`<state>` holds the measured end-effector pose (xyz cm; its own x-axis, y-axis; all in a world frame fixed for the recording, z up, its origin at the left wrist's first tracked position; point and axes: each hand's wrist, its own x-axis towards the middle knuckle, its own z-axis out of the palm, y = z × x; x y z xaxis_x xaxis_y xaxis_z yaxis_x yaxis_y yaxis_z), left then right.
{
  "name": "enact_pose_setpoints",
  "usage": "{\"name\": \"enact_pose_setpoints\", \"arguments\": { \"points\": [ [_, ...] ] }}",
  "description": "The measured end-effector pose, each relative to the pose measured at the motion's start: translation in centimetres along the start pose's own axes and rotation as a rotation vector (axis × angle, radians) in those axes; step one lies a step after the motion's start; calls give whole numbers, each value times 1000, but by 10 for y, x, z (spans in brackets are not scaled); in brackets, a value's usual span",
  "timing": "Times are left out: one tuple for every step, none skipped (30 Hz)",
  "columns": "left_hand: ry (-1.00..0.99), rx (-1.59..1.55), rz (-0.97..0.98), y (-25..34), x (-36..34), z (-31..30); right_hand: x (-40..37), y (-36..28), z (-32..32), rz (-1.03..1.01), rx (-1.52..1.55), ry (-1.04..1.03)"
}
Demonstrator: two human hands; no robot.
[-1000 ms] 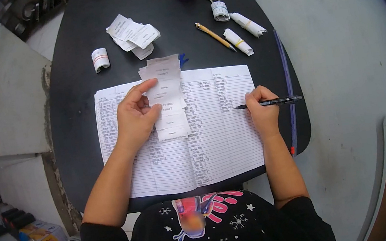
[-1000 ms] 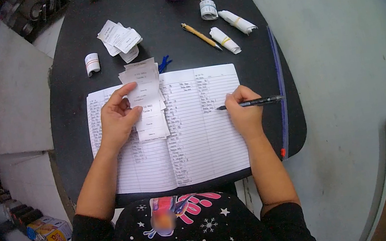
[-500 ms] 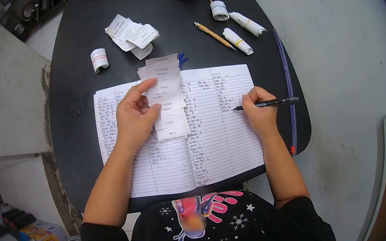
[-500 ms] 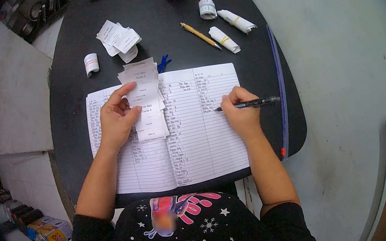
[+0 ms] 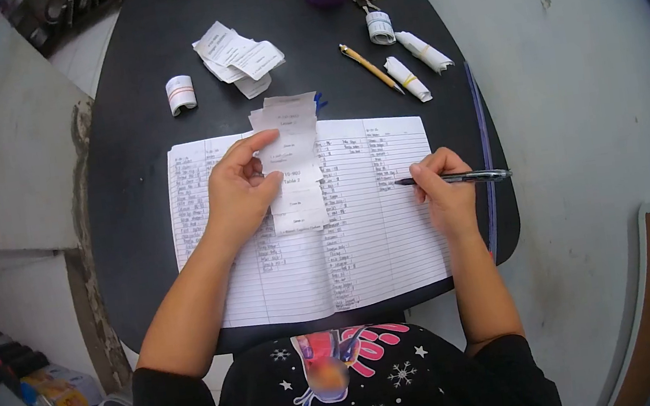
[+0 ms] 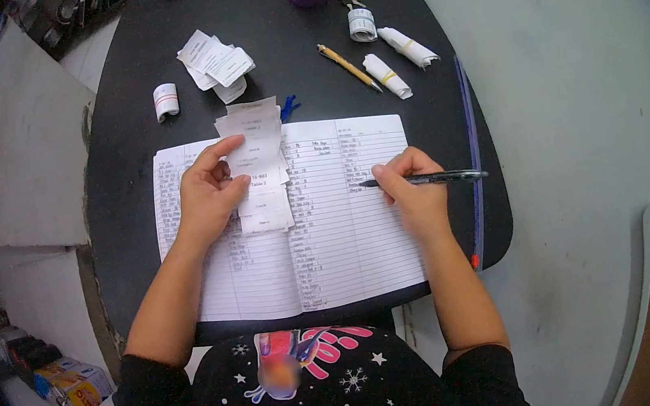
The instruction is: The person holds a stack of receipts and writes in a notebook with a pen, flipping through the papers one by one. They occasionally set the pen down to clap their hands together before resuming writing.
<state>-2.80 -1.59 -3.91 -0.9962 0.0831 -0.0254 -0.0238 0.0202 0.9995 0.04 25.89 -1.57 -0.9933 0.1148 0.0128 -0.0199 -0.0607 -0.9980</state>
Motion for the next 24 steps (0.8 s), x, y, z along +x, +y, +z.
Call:
{"name": "enact_pose_setpoints", "arguments": {
  "points": [
    [0, -5, 2, 1, 0, 0, -2, 0, 2, 13, -26, -2],
    [0, -10, 5, 2, -1, 1, -3, 2, 3, 33, -33, 23],
    [4, -14, 23, 2, 0, 2, -4, 5, 5, 53, -41, 46],
    [11, -16, 40, 3, 0, 3, -3, 9, 5, 73, -46, 67],
    [17, -17, 56, 3, 0, 2, -3, 13, 5, 40, -116, 71],
    [15, -5, 50, 3, 0, 2, -2, 17, 3, 9, -186, 77],
    [12, 7, 43, 3, 0, 1, -2, 20, 3, -22, -255, 84],
    [7, 19, 37, 3, 0, 1, -3, 21, 3, -37, -283, 84],
    [4, 22, 25, 2, 0, 1, -2, 21, 3, -53, -312, 84],
    [1, 24, 14, 0, 0, 0, -1, 20, 3, -70, -341, 84],
    [-2, 27, 2, -1, 1, 0, -1, 20, 4, -75, -344, 80],
    [-2, 18, 5, -1, 1, 0, -1, 20, 5, -81, -346, 76],
    [-1, 10, 7, 0, 1, 1, -1, 20, 5, -85, -348, 71],
    [0, 2, 9, 0, 1, 1, -1, 20, 6, -88, -368, 67],
    [-1, 16, 7, -1, 1, 0, -1, 20, 6, -91, -388, 64],
    [-2, 29, 6, -2, 1, 0, -1, 20, 6, -94, -409, 62],
    [-3, 41, 5, -3, 1, -1, -1, 21, 5, -112, -421, 57],
    [-1, 48, 16, -3, 1, 0, 0, 23, 4, -131, -434, 52],
    [0, 55, 27, -3, 2, 0, 0, 24, 3, -149, -446, 48],
    [2, 63, 37, -3, 2, 0, 0, 24, 3, -152, -450, 50],
    [-1, 51, 24, -4, 2, 0, 0, 24, 4, -154, -453, 53],
    [-4, 40, 12, -4, 2, 0, 0, 24, 5, -157, -456, 56],
    [-6, 29, 0, -5, 2, 0, 0, 23, 5, -171, -482, 51],
    [-7, 32, 3, -5, 2, 0, -1, 22, 6, -185, -507, 47]
  ]
}}
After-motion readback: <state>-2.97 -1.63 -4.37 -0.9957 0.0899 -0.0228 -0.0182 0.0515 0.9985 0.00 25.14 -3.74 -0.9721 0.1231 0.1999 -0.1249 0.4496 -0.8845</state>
